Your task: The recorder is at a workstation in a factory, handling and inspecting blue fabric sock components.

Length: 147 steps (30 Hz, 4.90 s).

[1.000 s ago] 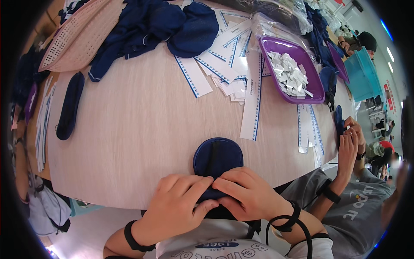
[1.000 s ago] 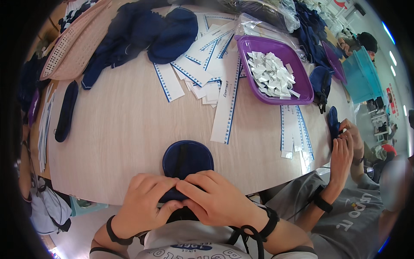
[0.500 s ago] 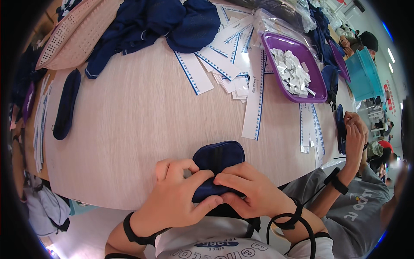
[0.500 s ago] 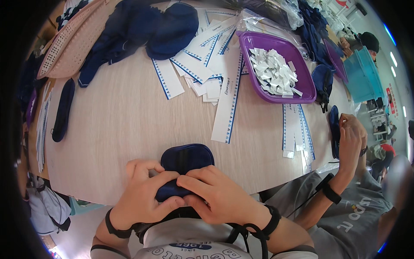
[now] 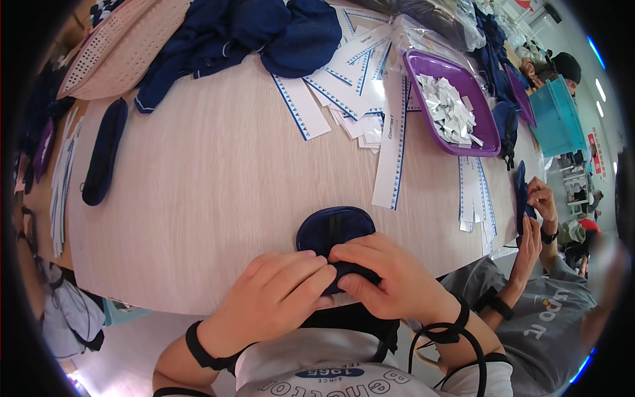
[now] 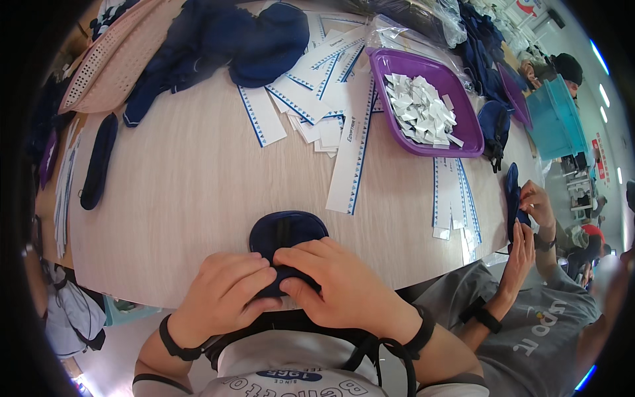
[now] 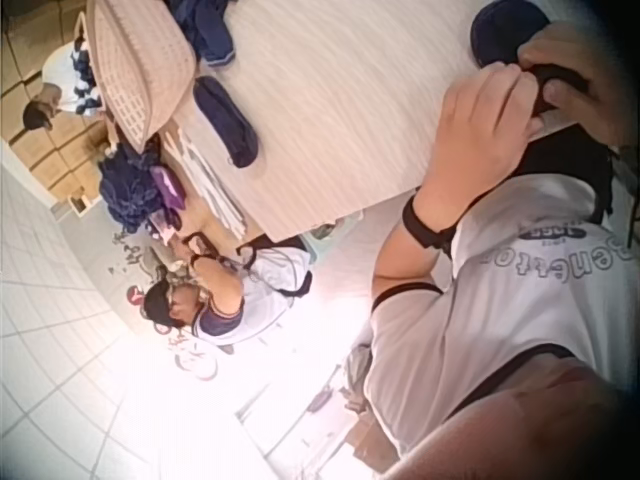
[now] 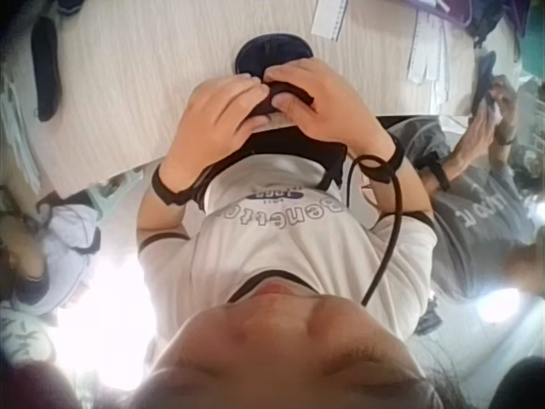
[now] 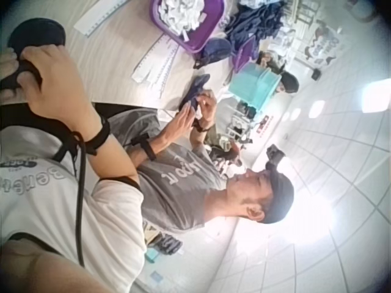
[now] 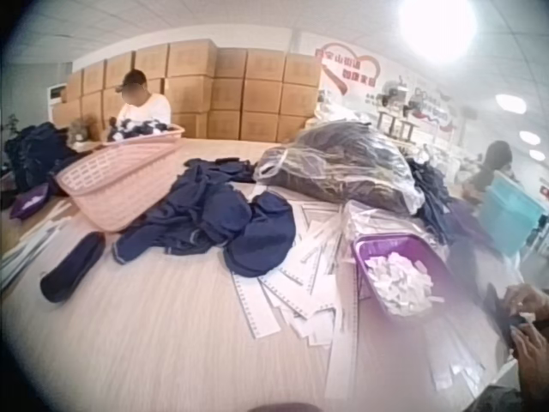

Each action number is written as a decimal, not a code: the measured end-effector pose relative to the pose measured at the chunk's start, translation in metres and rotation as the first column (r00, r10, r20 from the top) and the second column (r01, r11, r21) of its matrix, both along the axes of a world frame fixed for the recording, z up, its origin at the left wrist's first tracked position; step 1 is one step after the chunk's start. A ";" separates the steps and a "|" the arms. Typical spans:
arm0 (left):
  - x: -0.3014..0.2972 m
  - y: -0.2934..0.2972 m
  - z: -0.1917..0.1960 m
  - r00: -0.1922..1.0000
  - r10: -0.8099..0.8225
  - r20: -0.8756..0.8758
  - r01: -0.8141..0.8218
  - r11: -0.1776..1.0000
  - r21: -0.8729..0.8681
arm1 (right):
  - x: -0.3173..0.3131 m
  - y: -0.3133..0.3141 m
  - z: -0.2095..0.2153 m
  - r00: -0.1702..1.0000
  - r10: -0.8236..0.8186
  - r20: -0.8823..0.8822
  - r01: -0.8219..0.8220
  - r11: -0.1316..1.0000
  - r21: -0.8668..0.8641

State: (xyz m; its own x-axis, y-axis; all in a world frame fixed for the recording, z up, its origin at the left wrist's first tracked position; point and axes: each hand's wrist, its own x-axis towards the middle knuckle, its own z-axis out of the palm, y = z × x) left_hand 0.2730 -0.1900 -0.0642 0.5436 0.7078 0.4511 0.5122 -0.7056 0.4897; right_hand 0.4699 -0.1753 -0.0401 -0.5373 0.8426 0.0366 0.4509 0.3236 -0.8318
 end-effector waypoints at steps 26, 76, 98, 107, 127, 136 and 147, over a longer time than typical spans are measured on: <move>0.005 -0.006 0.018 0.997 0.006 0.080 0.027 0.911 -0.411 | 0.007 -0.020 -0.002 1.000 0.000 0.009 -0.002 0.990 0.143; 0.011 -0.008 0.016 0.997 0.073 -0.032 -0.078 0.964 -0.253 | 0.010 -0.013 -0.012 0.996 0.026 -0.083 -0.010 0.982 0.187; 0.011 0.005 0.015 0.998 0.042 -0.044 -0.051 0.968 -0.245 | 0.009 0.000 -0.014 0.999 0.036 0.039 -0.049 0.904 0.424; 0.022 0.012 0.008 0.992 0.124 -0.018 -0.124 0.951 -0.283 | 0.005 0.008 -0.012 0.995 -0.098 0.020 0.091 0.969 0.228; 0.011 -0.006 0.052 0.752 0.409 0.517 0.386 0.363 -0.848 | -0.008 -0.034 0.012 0.914 -0.158 -0.375 0.107 0.982 -0.152; 0.014 -0.018 0.040 0.882 0.236 0.407 0.050 0.813 -0.580 | -0.018 -0.031 0.011 0.750 -0.409 -0.519 0.083 0.838 -0.540; 0.014 -0.022 0.040 0.828 0.238 0.508 0.148 0.780 -0.608 | 0.000 -0.030 0.037 0.966 -0.062 -0.253 0.080 0.995 0.063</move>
State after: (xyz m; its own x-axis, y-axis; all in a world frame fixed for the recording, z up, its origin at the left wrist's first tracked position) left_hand 0.2869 -0.2118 -0.0237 0.3108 0.9427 0.1215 0.0545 -0.1453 0.9879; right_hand 0.4698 -0.2054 -0.0032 -0.4419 0.8685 0.2244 0.2553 0.3615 -0.8967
